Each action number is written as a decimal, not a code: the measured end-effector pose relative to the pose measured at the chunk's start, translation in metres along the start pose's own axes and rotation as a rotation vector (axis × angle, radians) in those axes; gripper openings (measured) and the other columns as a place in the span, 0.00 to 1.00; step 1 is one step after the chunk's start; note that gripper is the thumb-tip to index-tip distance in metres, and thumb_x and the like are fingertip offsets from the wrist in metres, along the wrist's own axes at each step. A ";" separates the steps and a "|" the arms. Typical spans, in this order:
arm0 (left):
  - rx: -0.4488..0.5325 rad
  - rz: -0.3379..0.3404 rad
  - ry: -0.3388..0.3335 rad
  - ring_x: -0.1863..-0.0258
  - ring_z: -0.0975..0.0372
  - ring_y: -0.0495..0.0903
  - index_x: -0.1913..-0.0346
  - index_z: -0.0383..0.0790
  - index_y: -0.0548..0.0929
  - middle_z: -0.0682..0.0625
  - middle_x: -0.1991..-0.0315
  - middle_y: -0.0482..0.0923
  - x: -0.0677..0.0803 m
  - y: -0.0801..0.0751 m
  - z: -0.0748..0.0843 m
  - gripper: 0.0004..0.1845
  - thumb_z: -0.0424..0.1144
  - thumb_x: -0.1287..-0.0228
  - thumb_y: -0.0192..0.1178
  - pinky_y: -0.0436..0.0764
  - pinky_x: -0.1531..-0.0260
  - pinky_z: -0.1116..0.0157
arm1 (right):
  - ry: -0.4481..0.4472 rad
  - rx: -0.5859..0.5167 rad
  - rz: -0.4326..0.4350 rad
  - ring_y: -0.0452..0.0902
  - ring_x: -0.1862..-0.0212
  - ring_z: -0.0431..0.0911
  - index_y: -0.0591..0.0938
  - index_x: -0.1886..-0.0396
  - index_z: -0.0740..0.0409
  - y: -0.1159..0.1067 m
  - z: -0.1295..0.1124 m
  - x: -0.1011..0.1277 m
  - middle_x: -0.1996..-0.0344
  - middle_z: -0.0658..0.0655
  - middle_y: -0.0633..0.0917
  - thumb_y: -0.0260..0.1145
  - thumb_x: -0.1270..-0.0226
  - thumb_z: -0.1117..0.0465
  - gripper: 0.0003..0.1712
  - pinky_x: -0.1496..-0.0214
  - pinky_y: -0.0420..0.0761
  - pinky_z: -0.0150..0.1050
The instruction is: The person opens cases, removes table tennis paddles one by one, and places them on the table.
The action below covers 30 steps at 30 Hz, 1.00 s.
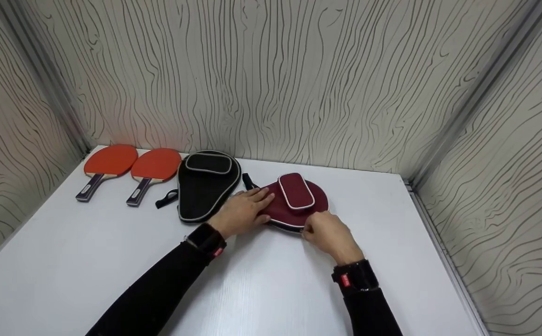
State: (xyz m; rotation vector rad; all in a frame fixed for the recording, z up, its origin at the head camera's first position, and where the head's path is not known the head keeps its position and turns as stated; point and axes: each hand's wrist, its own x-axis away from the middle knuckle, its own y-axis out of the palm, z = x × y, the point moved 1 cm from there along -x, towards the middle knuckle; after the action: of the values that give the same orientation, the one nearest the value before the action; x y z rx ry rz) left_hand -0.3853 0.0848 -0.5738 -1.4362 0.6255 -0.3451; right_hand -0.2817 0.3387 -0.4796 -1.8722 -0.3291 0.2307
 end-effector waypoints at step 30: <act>0.122 -0.243 0.211 0.02 0.57 0.58 0.06 0.52 0.67 0.46 0.02 0.57 0.085 -0.092 0.027 0.37 0.63 0.05 0.52 0.68 0.06 0.61 | 0.051 0.105 0.119 0.79 0.67 0.45 0.94 0.67 0.55 0.003 0.028 -0.005 0.72 0.49 0.88 0.78 0.25 0.66 0.08 0.65 0.82 0.47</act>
State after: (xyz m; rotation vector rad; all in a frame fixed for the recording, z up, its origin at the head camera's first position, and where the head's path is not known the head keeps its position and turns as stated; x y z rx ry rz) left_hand -0.2885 0.0461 -0.4997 -1.3701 0.5889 -0.7214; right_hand -0.2954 0.3608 -0.4913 -1.7924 -0.1682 0.2753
